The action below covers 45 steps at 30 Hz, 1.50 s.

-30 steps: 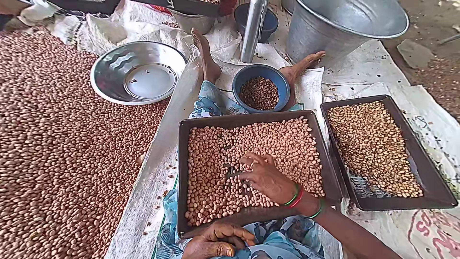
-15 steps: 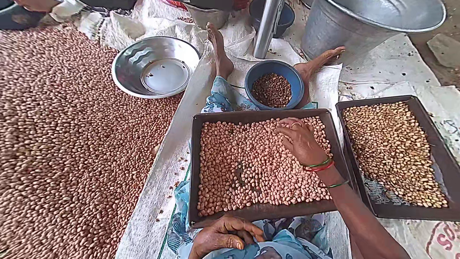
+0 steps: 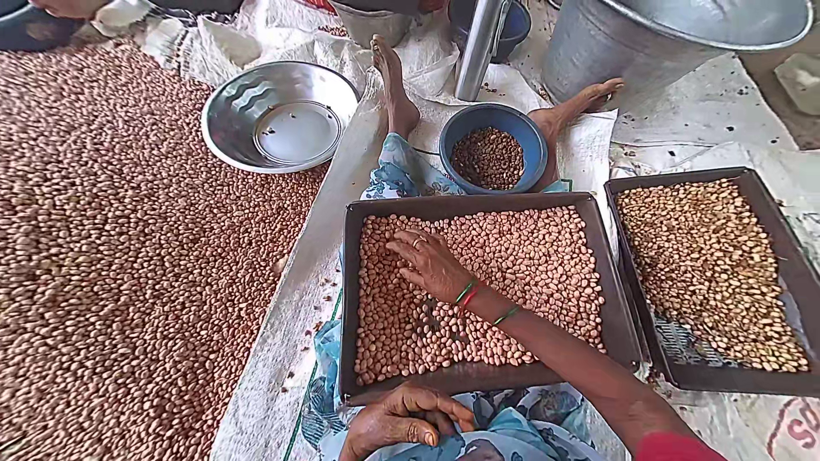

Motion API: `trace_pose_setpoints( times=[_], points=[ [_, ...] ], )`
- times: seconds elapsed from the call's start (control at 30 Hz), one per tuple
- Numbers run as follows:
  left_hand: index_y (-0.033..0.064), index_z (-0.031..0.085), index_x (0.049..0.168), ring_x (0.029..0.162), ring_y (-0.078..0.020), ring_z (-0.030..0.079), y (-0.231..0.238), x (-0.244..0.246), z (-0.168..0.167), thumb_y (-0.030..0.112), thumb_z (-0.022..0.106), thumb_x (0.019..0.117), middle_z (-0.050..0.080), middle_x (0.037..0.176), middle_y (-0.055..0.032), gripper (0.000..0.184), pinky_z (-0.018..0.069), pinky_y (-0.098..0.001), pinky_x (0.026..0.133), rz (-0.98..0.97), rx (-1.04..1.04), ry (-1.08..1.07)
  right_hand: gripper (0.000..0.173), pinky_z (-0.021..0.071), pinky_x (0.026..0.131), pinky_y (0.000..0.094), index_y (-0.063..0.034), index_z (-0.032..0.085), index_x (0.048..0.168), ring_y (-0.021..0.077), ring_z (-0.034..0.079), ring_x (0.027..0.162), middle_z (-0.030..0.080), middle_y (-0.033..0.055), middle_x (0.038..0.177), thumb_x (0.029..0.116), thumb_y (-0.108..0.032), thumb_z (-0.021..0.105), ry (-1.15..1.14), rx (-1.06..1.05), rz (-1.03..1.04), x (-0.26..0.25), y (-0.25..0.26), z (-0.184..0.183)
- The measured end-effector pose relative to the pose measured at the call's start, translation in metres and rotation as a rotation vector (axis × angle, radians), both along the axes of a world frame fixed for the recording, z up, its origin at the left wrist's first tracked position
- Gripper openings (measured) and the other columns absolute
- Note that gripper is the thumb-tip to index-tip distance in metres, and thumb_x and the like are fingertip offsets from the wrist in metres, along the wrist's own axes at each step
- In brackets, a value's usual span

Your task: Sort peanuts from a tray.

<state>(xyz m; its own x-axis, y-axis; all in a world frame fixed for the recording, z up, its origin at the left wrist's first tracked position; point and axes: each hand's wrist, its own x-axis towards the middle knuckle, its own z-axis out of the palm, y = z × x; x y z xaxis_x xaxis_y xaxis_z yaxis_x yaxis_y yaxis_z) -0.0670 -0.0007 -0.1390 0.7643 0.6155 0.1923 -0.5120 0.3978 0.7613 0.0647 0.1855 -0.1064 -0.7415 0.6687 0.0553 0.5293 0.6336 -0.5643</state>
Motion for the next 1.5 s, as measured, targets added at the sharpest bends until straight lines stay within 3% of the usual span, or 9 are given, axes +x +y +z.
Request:
trace_pose_setpoints(
  times=[0.17,0.33,0.43,0.63,0.83,1.03,1.17,1.33,1.5],
  points=[
    [0.0102,0.062,0.139,0.113,-0.0037,0.065,0.000,-0.001,-0.002,0.029,0.057,0.1043,0.069,0.131,-0.0017,0.040,0.0519,-0.0212,0.098,0.003,0.014,-0.001,0.046,0.0356,0.107,0.0675,-0.0025,0.069,0.128,0.0426,0.049,0.136,0.062,0.0229,0.136,0.0933,-0.032,0.074,0.082,-0.122,-0.113,-0.046,0.002,-0.023],
    [0.0103,0.062,0.139,0.111,-0.0042,0.066,-0.001,-0.001,-0.002,0.030,0.057,0.1044,0.069,0.129,-0.0022,0.040,0.0525,-0.0214,0.097,0.009,0.016,0.000,0.028,0.0260,0.104,0.0736,-0.0051,0.076,0.112,0.0442,0.048,0.134,0.067,0.0201,0.125,0.0906,-0.022,0.074,-0.162,-0.208,0.291,-0.010,-0.041,-0.003],
    [0.0097,0.063,0.138,0.113,-0.0045,0.066,-0.006,-0.003,0.000,0.030,0.057,0.1044,0.070,0.128,-0.0020,0.039,0.0520,-0.0220,0.099,0.052,0.024,0.015,0.028,0.0174,0.110,0.0768,-0.0080,0.076,0.117,0.0444,0.037,0.146,0.066,0.0190,0.132,0.0907,-0.002,0.068,-0.321,-0.165,0.038,0.053,-0.032,0.021],
    [0.0097,0.067,0.133,0.130,-0.0085,0.057,-0.034,-0.012,-0.004,0.032,0.051,0.1067,0.066,0.137,-0.0012,0.037,0.0438,-0.0269,0.112,0.205,0.067,0.074,0.027,0.0371,0.096,0.0745,-0.0064,0.077,0.114,0.0510,0.050,0.133,0.063,0.0235,0.134,0.0892,0.000,0.070,-0.136,0.214,-0.442,0.152,-0.010,0.050],
    [0.0148,0.070,0.130,0.132,-0.0099,0.057,-0.062,-0.035,-0.022,0.032,0.050,0.1065,0.065,0.139,0.0005,0.036,0.0430,-0.0283,0.113,0.314,-0.052,0.165,0.026,0.0526,0.094,0.0573,-0.0035,0.077,0.111,0.0388,0.069,0.113,0.073,0.0184,0.119,0.0938,0.001,0.058,0.098,-0.083,-0.023,0.088,-0.076,0.020],
    [0.0160,0.072,0.129,0.121,-0.0139,0.067,-0.079,-0.045,-0.071,0.028,0.057,0.1029,0.072,0.127,-0.0042,0.032,0.0499,-0.0296,0.107,0.395,-0.352,-0.087,0.044,0.0357,0.104,0.0706,-0.0157,0.065,0.140,0.0451,0.041,0.145,0.052,0.0175,0.153,0.0978,-0.003,0.060,-0.075,-0.328,0.398,0.001,-0.103,0.007],
    [0.0077,0.072,0.124,0.113,-0.0254,0.070,-0.087,-0.050,-0.110,0.020,0.069,0.0966,0.073,0.120,-0.0137,0.030,0.0538,-0.0402,0.102,0.407,-0.527,-0.242,0.027,0.0275,0.106,0.0749,-0.0115,0.072,0.123,0.0451,0.038,0.145,0.060,0.0176,0.141,0.0979,-0.017,0.065,-0.245,-0.323,0.457,-0.005,-0.095,0.002],
    [0.0115,0.071,0.129,0.116,-0.0219,0.069,-0.075,-0.053,-0.100,0.027,0.068,0.0966,0.072,0.124,-0.0109,0.036,0.0533,-0.0346,0.103,0.305,-0.487,-0.284,0.029,0.0143,0.113,0.0767,-0.0101,0.075,0.120,0.0448,0.032,0.148,0.064,0.0180,0.135,0.0909,-0.008,0.071,-0.521,-0.335,0.140,0.068,-0.059,0.035],
    [0.0078,0.066,0.134,0.120,-0.0202,0.068,-0.058,-0.046,-0.078,0.021,0.064,0.0993,0.070,0.130,-0.0118,0.037,0.0514,-0.0301,0.106,0.154,-0.496,-0.441,0.028,0.0313,0.097,0.0748,-0.0142,0.079,0.112,0.0498,0.044,0.139,0.066,0.0194,0.132,0.0856,-0.004,0.076,-0.334,0.082,-0.405,0.171,-0.028,0.064]
  ],
)
